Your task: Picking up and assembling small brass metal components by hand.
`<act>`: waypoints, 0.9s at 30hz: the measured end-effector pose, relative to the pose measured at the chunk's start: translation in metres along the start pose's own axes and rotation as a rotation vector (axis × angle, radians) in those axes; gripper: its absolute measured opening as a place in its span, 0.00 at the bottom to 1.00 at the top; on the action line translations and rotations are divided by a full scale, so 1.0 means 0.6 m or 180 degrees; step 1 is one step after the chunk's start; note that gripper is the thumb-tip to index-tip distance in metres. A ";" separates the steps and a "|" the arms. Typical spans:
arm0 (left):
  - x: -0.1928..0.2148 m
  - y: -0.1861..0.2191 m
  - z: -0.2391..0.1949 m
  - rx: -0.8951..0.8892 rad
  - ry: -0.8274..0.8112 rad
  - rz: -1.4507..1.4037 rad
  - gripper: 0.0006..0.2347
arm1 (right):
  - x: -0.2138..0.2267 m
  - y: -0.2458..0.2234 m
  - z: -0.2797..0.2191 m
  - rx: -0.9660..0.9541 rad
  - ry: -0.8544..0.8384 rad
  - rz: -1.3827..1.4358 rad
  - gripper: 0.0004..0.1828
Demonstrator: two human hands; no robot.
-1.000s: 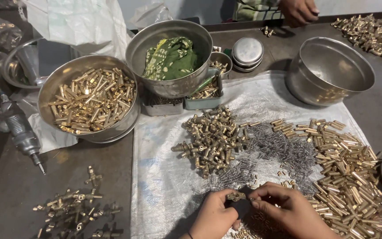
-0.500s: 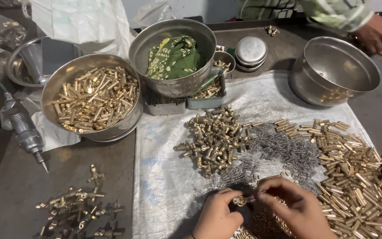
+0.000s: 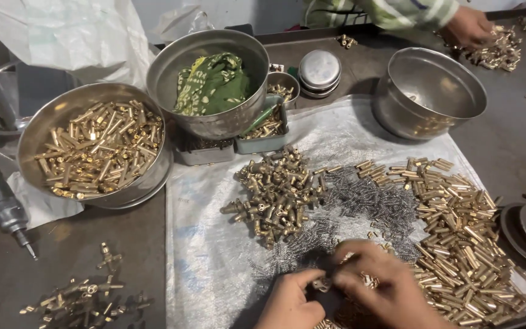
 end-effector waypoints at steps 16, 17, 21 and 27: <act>0.007 0.012 0.000 0.0706 0.0326 -0.0255 0.15 | 0.181 0.250 -0.010 -0.1280 0.0016 -0.3760 0.15; 0.008 0.017 0.000 0.0704 0.0324 -0.0243 0.15 | 0.171 0.219 -0.004 -0.1284 0.0025 -0.3752 0.15; 0.014 0.011 -0.004 0.0908 0.0332 0.0043 0.15 | 0.109 0.154 -0.014 -0.1479 0.0157 -0.2617 0.20; 0.009 0.014 0.000 0.1184 0.0271 -0.0153 0.13 | 0.125 0.085 -0.037 -0.0847 0.0318 -0.1923 0.19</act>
Point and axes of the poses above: each hand's wrist, its own z-axis towards the middle knuckle, its own x-axis out of the back of the hand, y = z × x, the point moved 4 cm from there along z, towards the middle knuckle, and after that the axes turned 6 degrees about y, right-handed, at the moved point
